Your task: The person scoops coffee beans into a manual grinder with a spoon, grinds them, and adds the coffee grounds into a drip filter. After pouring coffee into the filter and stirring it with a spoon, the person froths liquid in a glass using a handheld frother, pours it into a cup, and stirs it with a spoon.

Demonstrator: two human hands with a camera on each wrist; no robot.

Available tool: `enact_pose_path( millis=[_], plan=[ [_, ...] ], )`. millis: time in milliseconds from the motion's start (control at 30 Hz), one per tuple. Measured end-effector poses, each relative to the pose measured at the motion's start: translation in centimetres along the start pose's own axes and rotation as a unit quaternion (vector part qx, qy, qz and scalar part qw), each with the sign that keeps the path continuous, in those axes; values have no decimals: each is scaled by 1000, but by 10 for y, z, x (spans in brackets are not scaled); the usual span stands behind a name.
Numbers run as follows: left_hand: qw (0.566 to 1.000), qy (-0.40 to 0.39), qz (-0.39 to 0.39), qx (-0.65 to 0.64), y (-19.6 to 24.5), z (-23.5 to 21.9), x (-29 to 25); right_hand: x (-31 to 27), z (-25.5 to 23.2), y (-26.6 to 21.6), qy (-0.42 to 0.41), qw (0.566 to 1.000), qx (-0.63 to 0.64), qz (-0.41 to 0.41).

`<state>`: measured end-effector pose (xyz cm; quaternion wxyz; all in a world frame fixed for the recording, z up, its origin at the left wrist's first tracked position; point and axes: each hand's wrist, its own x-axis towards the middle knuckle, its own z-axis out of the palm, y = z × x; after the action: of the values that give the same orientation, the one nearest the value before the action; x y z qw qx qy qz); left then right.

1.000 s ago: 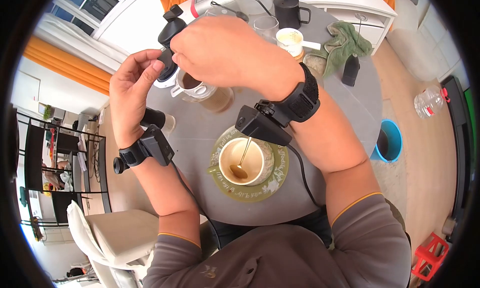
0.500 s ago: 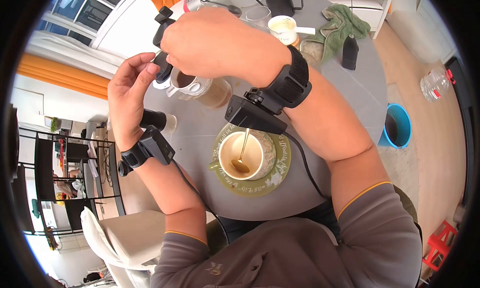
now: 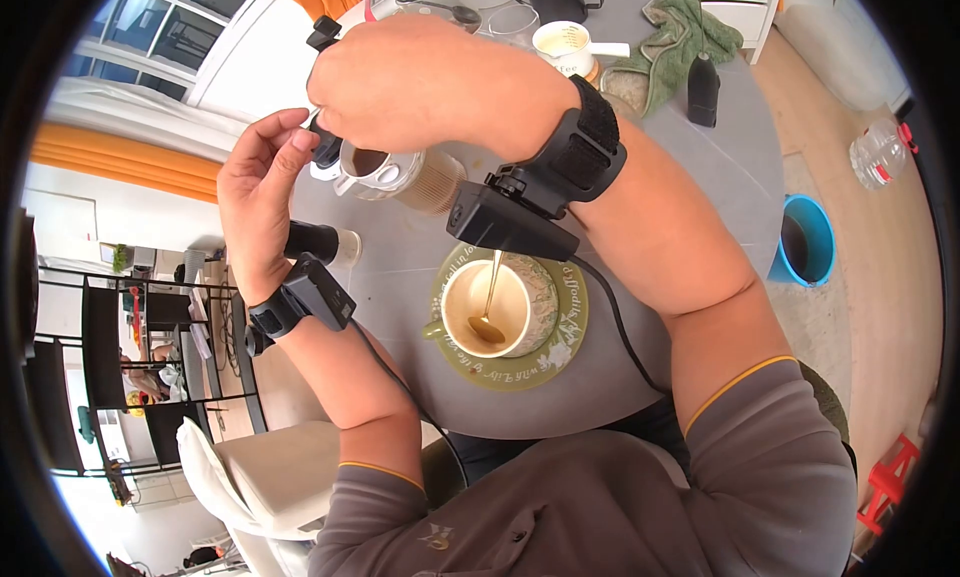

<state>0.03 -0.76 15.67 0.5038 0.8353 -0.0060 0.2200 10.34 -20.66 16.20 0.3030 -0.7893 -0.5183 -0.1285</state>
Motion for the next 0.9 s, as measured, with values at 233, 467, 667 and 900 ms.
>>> enact_pose_path(
  millis=[233, 467, 667, 900],
  plan=[
    [1000, -1, -2, -1, -1, 2, 0, 2, 10, 6, 45, 999, -21, 0],
    [1000, -15, 5, 0, -6, -1, 3, 4, 9, 6, 43, 998, 38, -27],
    [999, -31, -10, 6, -5, -1, 1, 2, 3, 3, 1, 1000, -29, -5],
    [999, -41, -13, 11, -7, -2, 1, 2, 8, 4, 26, 999, -28, -11]
  ],
)
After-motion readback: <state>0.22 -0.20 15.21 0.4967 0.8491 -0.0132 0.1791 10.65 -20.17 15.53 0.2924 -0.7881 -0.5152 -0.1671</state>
